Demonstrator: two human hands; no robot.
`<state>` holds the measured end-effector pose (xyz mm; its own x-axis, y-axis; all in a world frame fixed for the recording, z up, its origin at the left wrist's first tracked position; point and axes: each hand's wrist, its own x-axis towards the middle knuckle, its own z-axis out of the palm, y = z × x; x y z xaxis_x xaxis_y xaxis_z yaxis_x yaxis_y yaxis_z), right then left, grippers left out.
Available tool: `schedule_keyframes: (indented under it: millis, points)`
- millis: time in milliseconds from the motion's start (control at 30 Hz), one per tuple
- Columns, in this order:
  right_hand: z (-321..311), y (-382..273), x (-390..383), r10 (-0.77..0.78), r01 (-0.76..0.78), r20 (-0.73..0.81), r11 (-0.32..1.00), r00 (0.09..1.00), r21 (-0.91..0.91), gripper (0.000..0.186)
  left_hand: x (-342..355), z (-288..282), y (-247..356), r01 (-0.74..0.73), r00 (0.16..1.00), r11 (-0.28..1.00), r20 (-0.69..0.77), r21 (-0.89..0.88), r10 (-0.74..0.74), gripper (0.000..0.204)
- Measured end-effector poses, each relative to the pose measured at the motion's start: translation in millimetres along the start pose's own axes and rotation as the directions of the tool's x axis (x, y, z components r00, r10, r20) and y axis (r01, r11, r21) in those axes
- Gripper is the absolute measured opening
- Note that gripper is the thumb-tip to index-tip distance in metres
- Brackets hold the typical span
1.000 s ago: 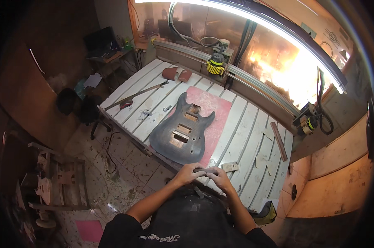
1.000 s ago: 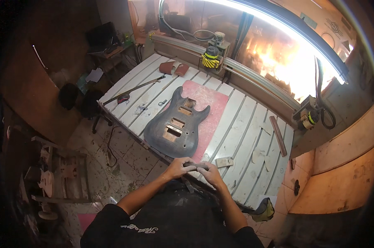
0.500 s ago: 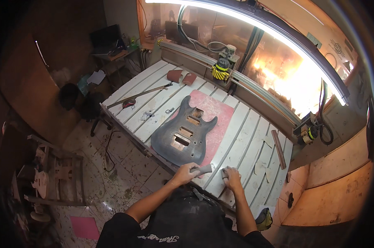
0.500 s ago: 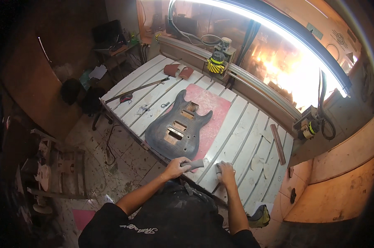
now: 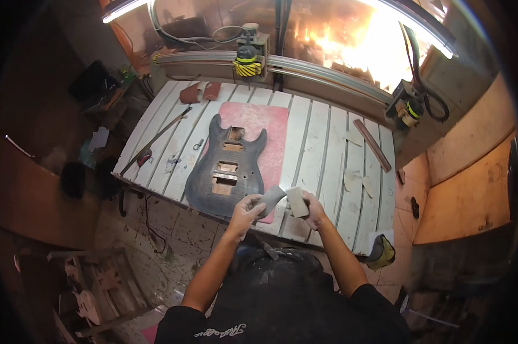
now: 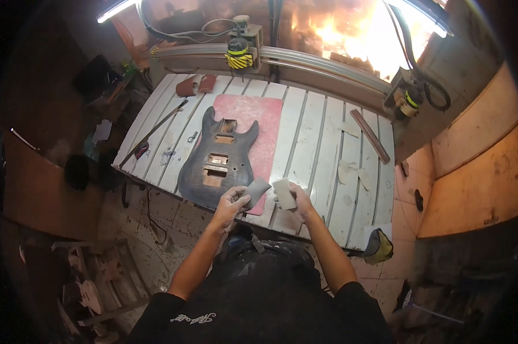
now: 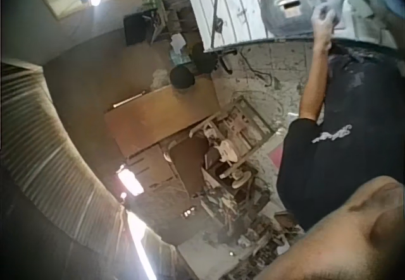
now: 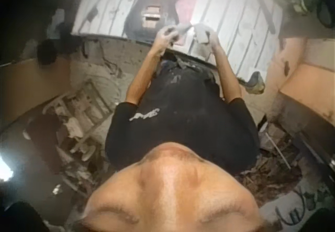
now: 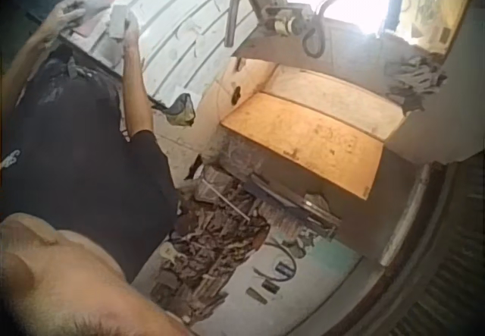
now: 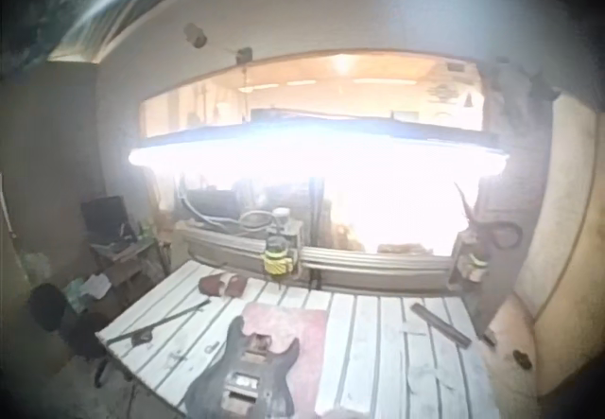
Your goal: The person sands the surfaces and edges of a wooden electric guitar body using a sanding block, frequently turning the guitar over and changing the angle to reach different sides.
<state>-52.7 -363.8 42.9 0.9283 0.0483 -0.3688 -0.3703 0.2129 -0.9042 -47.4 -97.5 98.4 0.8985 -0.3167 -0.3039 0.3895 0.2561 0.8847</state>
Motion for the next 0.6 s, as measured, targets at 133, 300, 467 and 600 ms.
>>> schedule_keyframes:
  millis: [133,300,467,600]
  points:
    - [34.6,-13.2,-26.5,0.069,-0.209,0.302,0.863,0.951,0.461,0.076,1.6,15.6,8.4,-0.016,0.997,1.0,0.07,0.024,0.014,0.036]
    - [67.0,3.2,-38.9,0.115,-0.134,0.08,0.938,0.99,0.321,0.066,-1.0,14.4,-3.1,-0.107,0.994,0.977,0.028,0.182,0.104,0.037]
    - [54.7,5.6,-36.8,0.132,-0.18,0.176,0.939,0.976,0.294,0.055,-0.7,16.5,-3.8,-0.259,0.961,0.752,0.083,0.606,0.264,0.034]
    - [52.8,3.5,-24.5,0.253,-0.315,0.203,0.865,0.946,0.391,0.052,2.5,14.6,7.7,-0.278,0.95,0.648,0.103,0.709,0.294,0.033]
